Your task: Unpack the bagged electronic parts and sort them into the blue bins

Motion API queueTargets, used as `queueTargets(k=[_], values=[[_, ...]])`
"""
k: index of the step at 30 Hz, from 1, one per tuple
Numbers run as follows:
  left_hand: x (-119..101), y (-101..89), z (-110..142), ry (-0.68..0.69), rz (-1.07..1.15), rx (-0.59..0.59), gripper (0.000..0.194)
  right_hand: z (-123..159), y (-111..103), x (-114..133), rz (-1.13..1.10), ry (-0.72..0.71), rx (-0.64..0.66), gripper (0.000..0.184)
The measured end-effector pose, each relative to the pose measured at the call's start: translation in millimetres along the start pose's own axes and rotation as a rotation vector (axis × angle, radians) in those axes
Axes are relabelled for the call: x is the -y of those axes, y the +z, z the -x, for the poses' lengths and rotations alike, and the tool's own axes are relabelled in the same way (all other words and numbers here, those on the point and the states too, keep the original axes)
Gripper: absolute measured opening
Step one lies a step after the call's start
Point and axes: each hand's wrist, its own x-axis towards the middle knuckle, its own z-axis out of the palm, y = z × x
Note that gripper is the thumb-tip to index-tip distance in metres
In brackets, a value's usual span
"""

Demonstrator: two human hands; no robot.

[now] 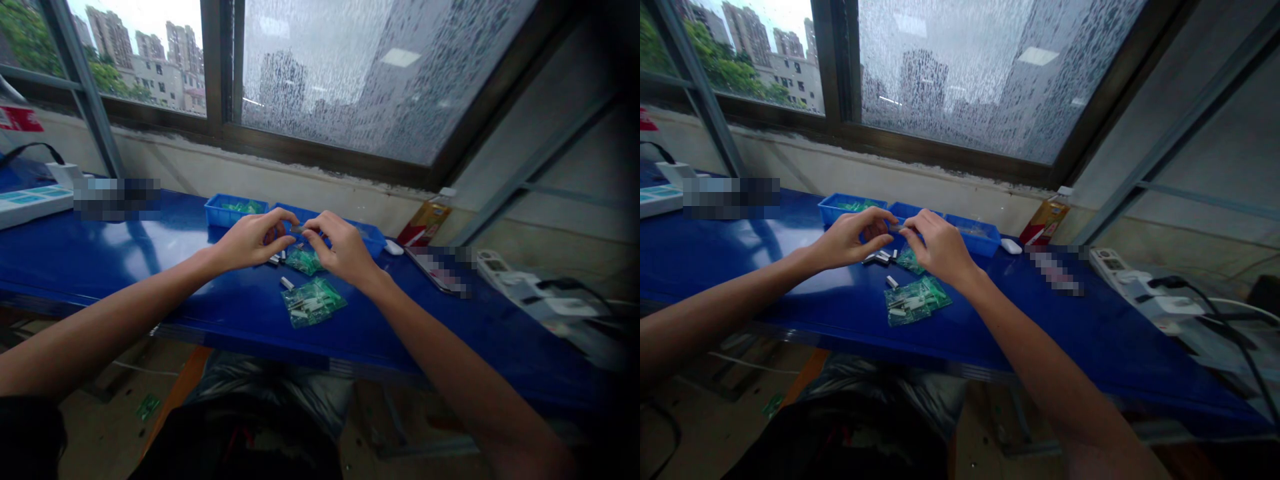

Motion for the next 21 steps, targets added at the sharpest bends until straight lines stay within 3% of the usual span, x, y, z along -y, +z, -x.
queueTargets(k=[12,18,21], values=[[-1.9,0.4,-0.2,-0.003,-0.041,-0.084,0.019,5.3,-0.3,3.5,-0.06,0.055,0.001,0.023],[-2.4,-0.1,-0.2,-0.018,-0.07,-0.034,0.024,4.0,-2.4,6.3,-0.008,0.011,0.031,0.01],[-3.2,-0.2,-0.3,-0.02,-0.048,-0.011,0.025,2.7,-4.4,5.7,-0.018,0.006,0.03,0.012]])
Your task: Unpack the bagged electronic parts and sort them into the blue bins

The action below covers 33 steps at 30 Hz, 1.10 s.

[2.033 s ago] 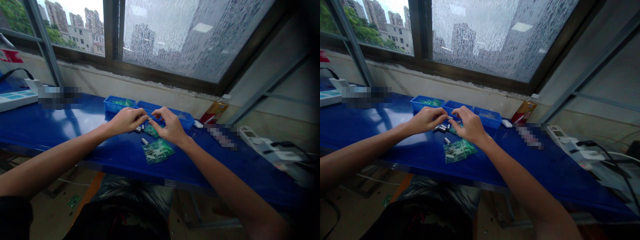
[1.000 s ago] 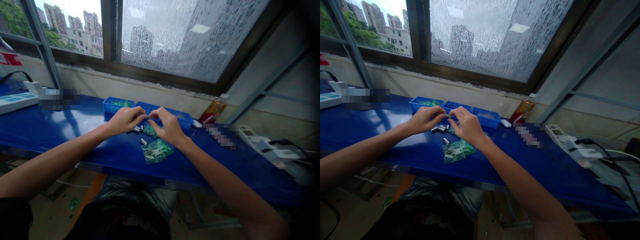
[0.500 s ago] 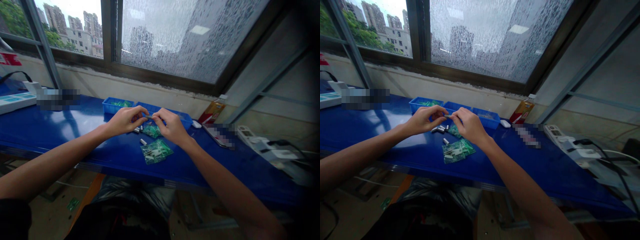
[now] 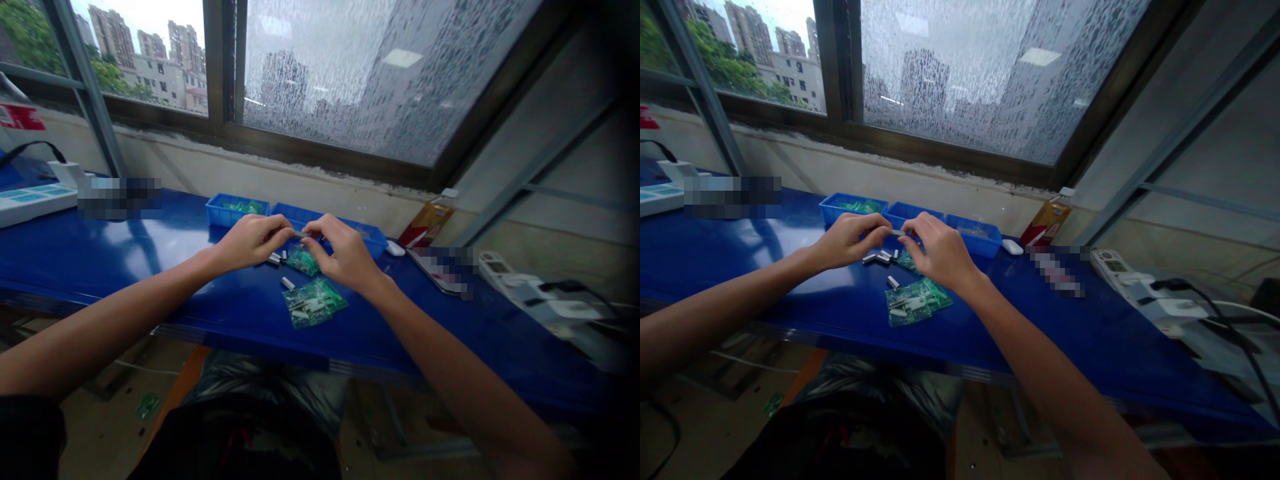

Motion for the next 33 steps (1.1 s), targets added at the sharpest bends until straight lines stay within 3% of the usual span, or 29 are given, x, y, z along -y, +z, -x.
queueTargets(k=[8,19,25,29,33], values=[[1,2.3,2,-0.003,0.059,-0.021,0.028,-1,-2,-10,-0.049,0.049,-0.097,0.022],[0,6.2,2,0.017,0.047,-0.048,0.019,-1,2,-2,-0.084,0.087,-0.037,0.024],[1,5.5,1,-0.007,0.018,-0.067,0.018,-2,-5,-1,-0.094,0.138,0.01,0.037],[3,3.1,0,-0.04,-0.031,-0.087,0.018,-2,-17,-5,-0.038,0.148,-0.066,0.032],[3,3.5,1,-0.055,-0.025,-0.056,0.022,3,-11,-8,0.021,0.143,-0.09,0.027]])
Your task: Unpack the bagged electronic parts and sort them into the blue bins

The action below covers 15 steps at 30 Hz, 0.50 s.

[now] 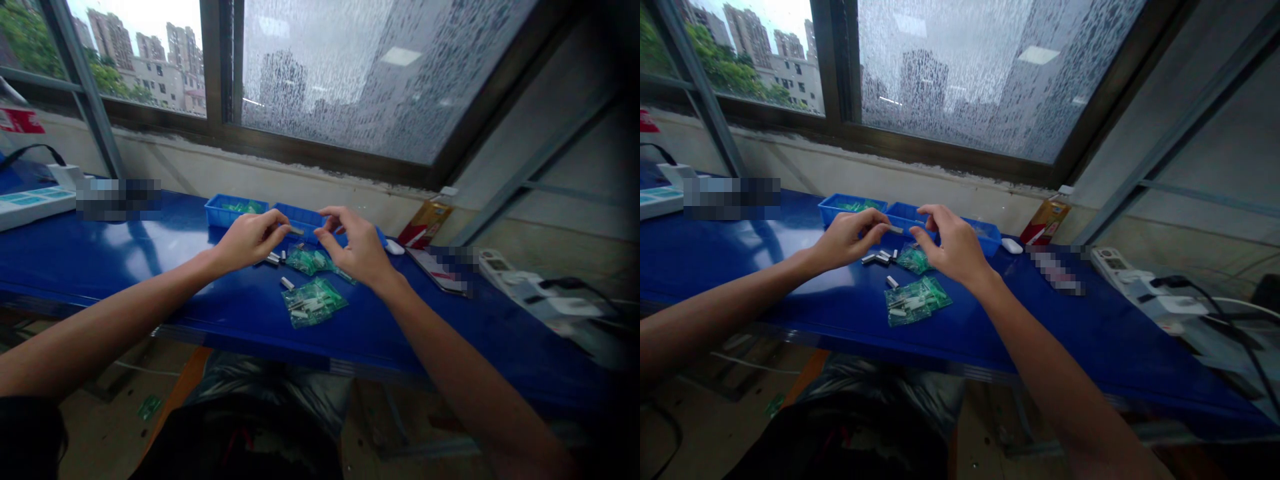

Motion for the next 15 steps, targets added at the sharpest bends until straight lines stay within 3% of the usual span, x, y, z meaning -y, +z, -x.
queueTargets(k=[3,6,9,15], values=[[-1,1.8,1,-0.003,-0.007,0.018,0.023,5,13,4,0.027,-0.035,0.08,0.032],[-1,3.2,1,-0.003,-0.011,0.045,0.024,8,22,10,0.061,-0.045,0.137,0.021],[0,3.2,1,-0.004,-0.012,0.071,0.024,8,25,11,0.063,-0.048,0.149,0.01],[-2,1.2,0,-0.003,0.064,0.13,0.026,8,25,8,0.024,-0.014,0.12,0.014]])
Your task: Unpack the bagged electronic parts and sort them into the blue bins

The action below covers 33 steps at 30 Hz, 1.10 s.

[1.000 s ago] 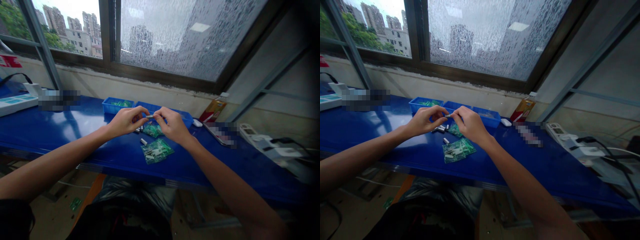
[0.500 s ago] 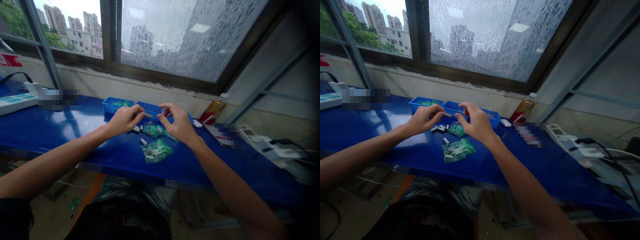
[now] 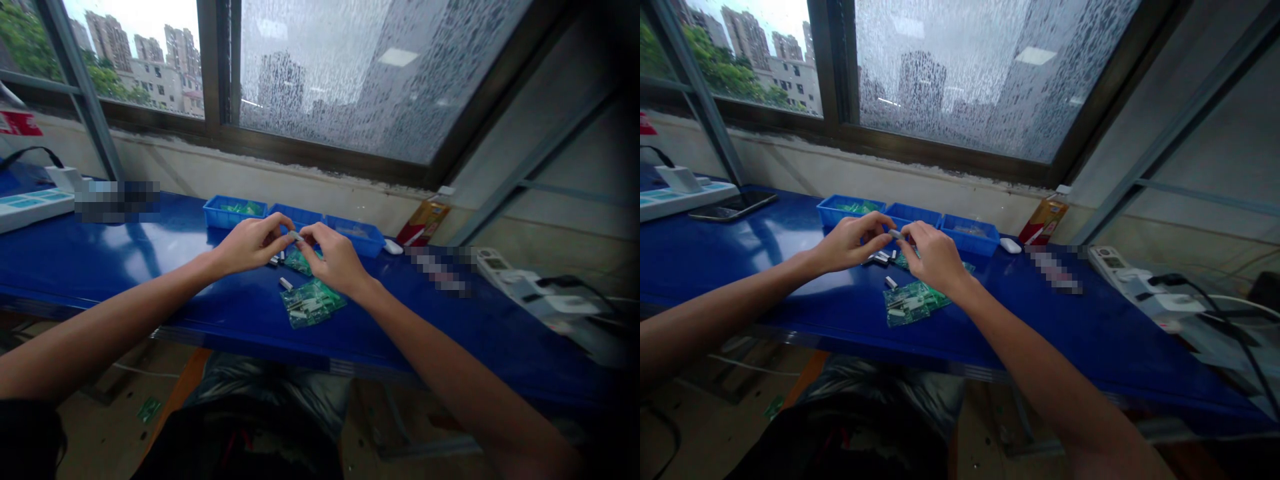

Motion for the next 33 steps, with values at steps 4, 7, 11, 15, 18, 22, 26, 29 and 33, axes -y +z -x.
queueTargets(k=[4,7,11,15,18,22,26,29,33], values=[[1,1.3,0,0.028,-0.002,-0.007,0.025,0,2,-1,-0.018,-0.007,0.007,0.018],[2,1.1,0,0.022,-0.032,-0.019,0.024,2,5,0,-0.042,-0.004,-0.003,0.019],[2,0.5,1,0.005,-0.057,-0.022,0.028,3,7,0,-0.081,0.007,-0.054,0.023],[2,1.5,0,0.015,-0.064,0.007,0.031,3,8,1,-0.059,-0.031,-0.059,0.014],[3,-2.2,-3,0.007,-0.131,0.085,0.037,3,9,1,-0.037,-0.04,-0.05,0.015],[12,-18.0,-4,-0.102,-0.212,0.428,0.044,0,11,-8,0.008,-0.014,-0.035,0.017],[30,-31.7,4,-0.296,-0.203,0.756,0.049,-9,16,-29,0.093,0.053,-0.075,0.016],[41,-31.6,8,-0.281,-0.254,0.772,0.046,-20,23,-47,0.157,0.102,-0.14,0.018],[47,-23.4,9,-0.206,-0.237,0.716,0.023,-31,35,-70,0.242,0.16,-0.158,0.021]])
